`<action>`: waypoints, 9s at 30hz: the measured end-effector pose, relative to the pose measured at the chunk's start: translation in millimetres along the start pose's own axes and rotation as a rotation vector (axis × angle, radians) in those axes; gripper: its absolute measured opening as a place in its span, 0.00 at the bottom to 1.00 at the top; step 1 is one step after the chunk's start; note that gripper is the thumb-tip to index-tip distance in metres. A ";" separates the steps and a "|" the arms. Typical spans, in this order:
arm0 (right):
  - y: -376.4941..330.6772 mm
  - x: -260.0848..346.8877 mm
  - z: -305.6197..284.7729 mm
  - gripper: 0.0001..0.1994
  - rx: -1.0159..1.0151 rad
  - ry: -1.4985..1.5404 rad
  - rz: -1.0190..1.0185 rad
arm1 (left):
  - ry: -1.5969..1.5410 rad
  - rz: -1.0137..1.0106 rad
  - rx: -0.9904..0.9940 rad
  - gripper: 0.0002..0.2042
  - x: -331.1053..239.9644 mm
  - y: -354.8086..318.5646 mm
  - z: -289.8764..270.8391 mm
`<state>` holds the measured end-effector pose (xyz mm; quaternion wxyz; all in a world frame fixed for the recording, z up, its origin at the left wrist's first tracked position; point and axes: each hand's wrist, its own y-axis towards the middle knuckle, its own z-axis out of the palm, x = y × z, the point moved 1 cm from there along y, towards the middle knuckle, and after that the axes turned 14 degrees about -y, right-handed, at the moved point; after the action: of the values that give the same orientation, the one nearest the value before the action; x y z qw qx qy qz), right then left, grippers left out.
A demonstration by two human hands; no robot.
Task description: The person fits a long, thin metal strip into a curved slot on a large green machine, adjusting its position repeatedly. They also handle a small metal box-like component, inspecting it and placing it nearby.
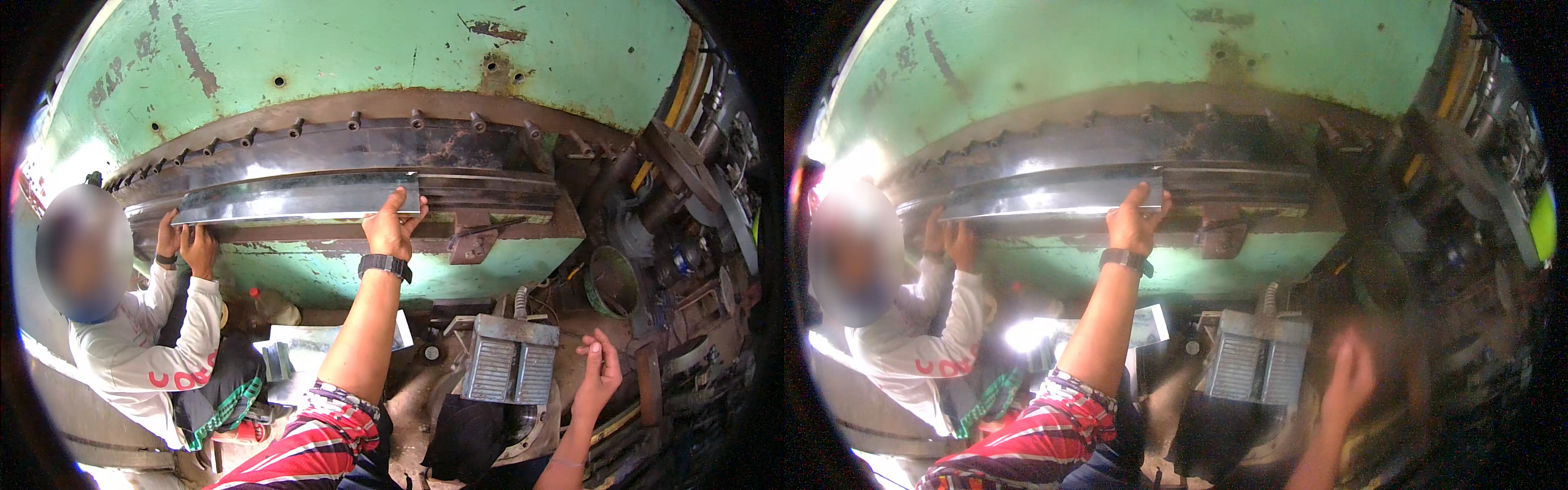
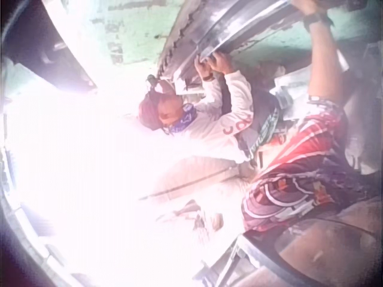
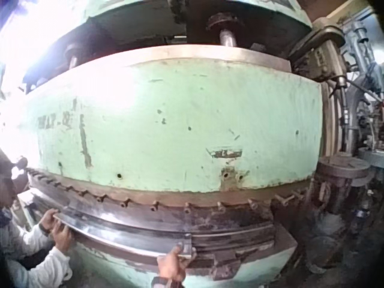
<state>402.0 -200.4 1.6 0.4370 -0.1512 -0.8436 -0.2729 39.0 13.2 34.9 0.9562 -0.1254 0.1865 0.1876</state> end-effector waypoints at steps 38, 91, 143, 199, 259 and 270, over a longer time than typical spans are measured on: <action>-34.6 -64.5 -15.1 0.25 0.647 0.002 0.316 | -0.055 0.041 0.016 0.17 4.9 -4.2 5.0; -37.7 -45.5 -21.5 0.38 0.732 -0.010 0.297 | -0.029 0.026 -0.017 0.18 11.0 1.0 5.9; -38.0 -20.2 -23.7 0.33 0.754 0.008 0.312 | -0.011 0.060 -0.028 0.15 10.2 -0.6 5.4; -36.9 -20.4 -24.7 0.38 0.764 0.039 0.310 | -0.002 0.064 -0.031 0.16 10.2 -2.5 10.1; -39.3 18.2 -31.6 0.33 0.844 -0.081 0.266 | -0.122 0.045 -0.083 0.14 9.2 -4.8 11.3; -39.5 8.0 -31.1 0.36 0.820 -0.079 0.312 | -0.135 0.045 -0.063 0.14 11.6 -3.5 9.7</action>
<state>398.3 -250.5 9.7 0.4643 -0.1012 -0.8653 0.1595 53.4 16.6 39.5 0.9577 -0.1384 0.1182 0.2230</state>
